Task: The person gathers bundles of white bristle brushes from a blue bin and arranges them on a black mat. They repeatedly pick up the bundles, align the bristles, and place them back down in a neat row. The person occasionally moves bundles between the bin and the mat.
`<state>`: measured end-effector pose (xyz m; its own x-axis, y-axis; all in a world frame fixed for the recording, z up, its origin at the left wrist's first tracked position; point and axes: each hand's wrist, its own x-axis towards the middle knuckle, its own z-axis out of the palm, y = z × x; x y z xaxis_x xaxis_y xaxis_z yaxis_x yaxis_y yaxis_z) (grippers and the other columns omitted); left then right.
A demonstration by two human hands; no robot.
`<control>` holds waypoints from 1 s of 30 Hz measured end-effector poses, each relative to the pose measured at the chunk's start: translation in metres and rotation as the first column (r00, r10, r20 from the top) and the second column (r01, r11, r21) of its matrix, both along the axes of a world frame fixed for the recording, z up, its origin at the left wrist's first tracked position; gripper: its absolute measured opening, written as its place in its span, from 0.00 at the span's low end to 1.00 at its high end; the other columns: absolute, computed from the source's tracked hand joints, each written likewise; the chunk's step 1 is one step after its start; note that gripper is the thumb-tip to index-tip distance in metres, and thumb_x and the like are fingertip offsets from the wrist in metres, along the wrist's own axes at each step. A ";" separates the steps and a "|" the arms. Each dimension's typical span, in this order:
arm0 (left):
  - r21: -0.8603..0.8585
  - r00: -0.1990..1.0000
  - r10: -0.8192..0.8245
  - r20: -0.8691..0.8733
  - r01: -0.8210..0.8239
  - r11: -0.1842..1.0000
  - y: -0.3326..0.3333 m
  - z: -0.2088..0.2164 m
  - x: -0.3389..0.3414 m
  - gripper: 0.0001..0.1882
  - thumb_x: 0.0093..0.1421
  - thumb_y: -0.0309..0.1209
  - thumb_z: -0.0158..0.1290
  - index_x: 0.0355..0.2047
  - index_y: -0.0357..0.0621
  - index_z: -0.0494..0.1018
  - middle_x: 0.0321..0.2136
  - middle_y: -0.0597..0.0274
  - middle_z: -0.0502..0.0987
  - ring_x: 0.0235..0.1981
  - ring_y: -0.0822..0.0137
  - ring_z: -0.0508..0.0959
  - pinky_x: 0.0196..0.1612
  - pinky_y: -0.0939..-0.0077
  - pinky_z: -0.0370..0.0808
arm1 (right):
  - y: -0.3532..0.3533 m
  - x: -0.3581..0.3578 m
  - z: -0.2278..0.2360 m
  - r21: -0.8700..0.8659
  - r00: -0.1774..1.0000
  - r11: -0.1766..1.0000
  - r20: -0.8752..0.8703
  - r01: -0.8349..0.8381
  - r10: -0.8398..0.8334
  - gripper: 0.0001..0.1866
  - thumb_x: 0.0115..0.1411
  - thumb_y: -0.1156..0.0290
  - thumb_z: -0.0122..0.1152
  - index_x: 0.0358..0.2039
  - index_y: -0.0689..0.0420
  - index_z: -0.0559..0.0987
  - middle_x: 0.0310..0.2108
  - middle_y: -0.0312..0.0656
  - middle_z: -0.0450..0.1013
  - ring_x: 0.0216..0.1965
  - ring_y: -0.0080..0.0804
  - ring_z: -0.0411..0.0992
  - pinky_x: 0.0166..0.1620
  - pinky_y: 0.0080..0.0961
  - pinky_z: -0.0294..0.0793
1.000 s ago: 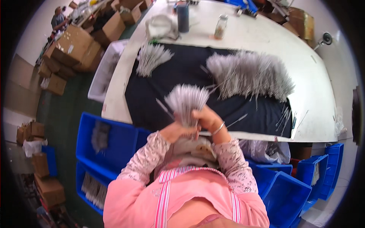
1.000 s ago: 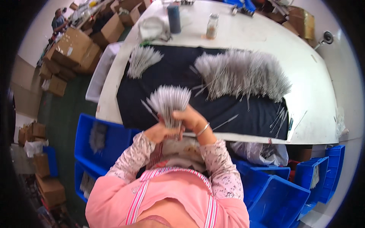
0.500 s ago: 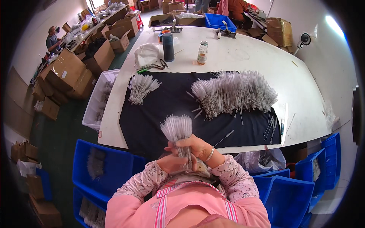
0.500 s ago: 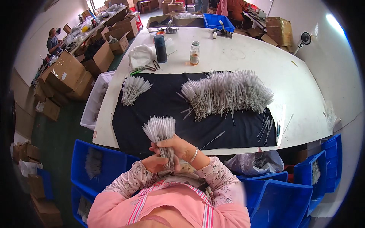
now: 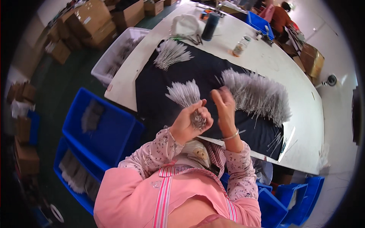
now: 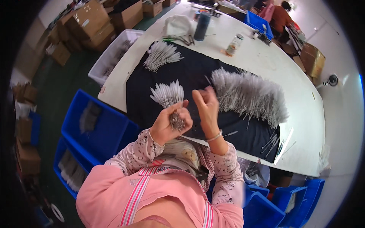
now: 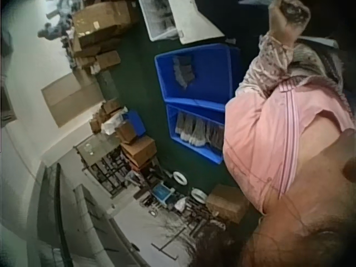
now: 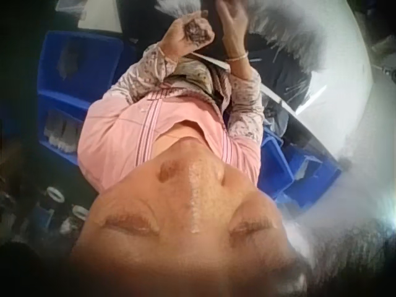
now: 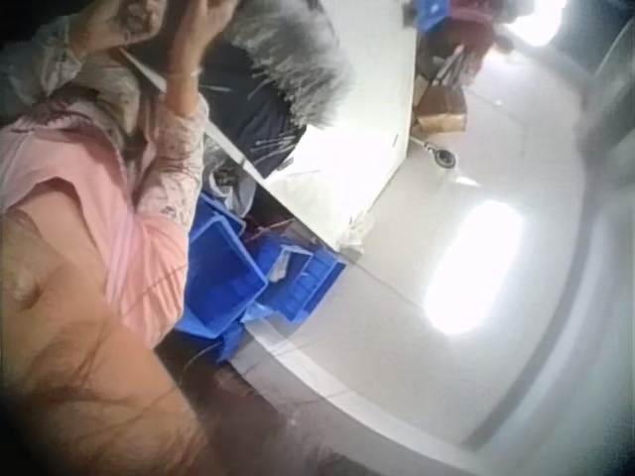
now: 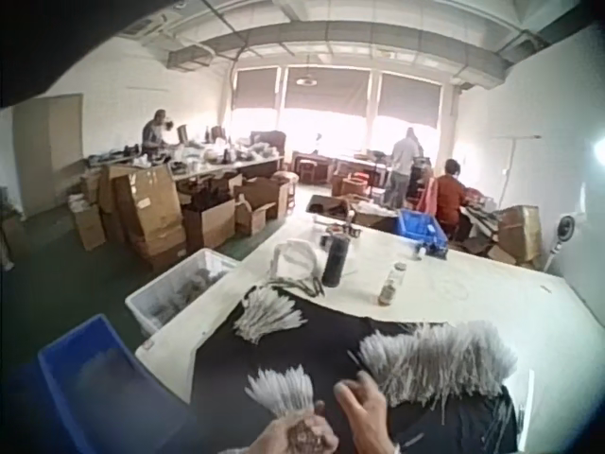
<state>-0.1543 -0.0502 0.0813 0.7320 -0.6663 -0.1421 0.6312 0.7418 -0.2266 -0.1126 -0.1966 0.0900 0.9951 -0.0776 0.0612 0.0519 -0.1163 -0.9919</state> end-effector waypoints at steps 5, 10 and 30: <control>-0.041 0.996 0.040 -0.075 -0.043 0.998 0.015 -0.012 0.023 0.12 0.65 0.38 0.44 0.33 0.43 0.71 0.35 0.58 0.76 0.38 0.61 0.75 0.50 0.59 0.71 | 0.047 -0.024 0.042 -0.669 0.747 0.733 0.424 -0.123 0.512 0.26 0.47 0.64 0.67 0.45 0.62 0.76 0.40 0.48 0.74 0.43 0.44 0.73 0.58 0.44 0.62; -0.188 0.962 0.271 0.029 -0.261 0.947 0.011 -0.045 0.039 0.13 0.65 0.39 0.41 0.38 0.46 0.71 0.42 0.58 0.76 0.45 0.63 0.74 0.52 0.60 0.69 | 0.083 0.017 0.026 -0.808 0.716 0.576 0.330 -0.122 0.615 0.17 0.50 0.61 0.64 0.35 0.61 0.79 0.36 0.47 0.76 0.38 0.46 0.73 0.46 0.37 0.72; -0.147 0.973 0.222 0.064 -0.211 0.966 0.030 -0.056 0.032 0.15 0.65 0.43 0.40 0.36 0.49 0.73 0.36 0.60 0.77 0.40 0.63 0.77 0.45 0.60 0.74 | 0.105 0.015 0.015 -0.825 0.784 0.498 0.115 -0.267 0.610 0.17 0.54 0.65 0.58 0.43 0.60 0.76 0.34 0.50 0.76 0.32 0.47 0.76 0.36 0.33 0.75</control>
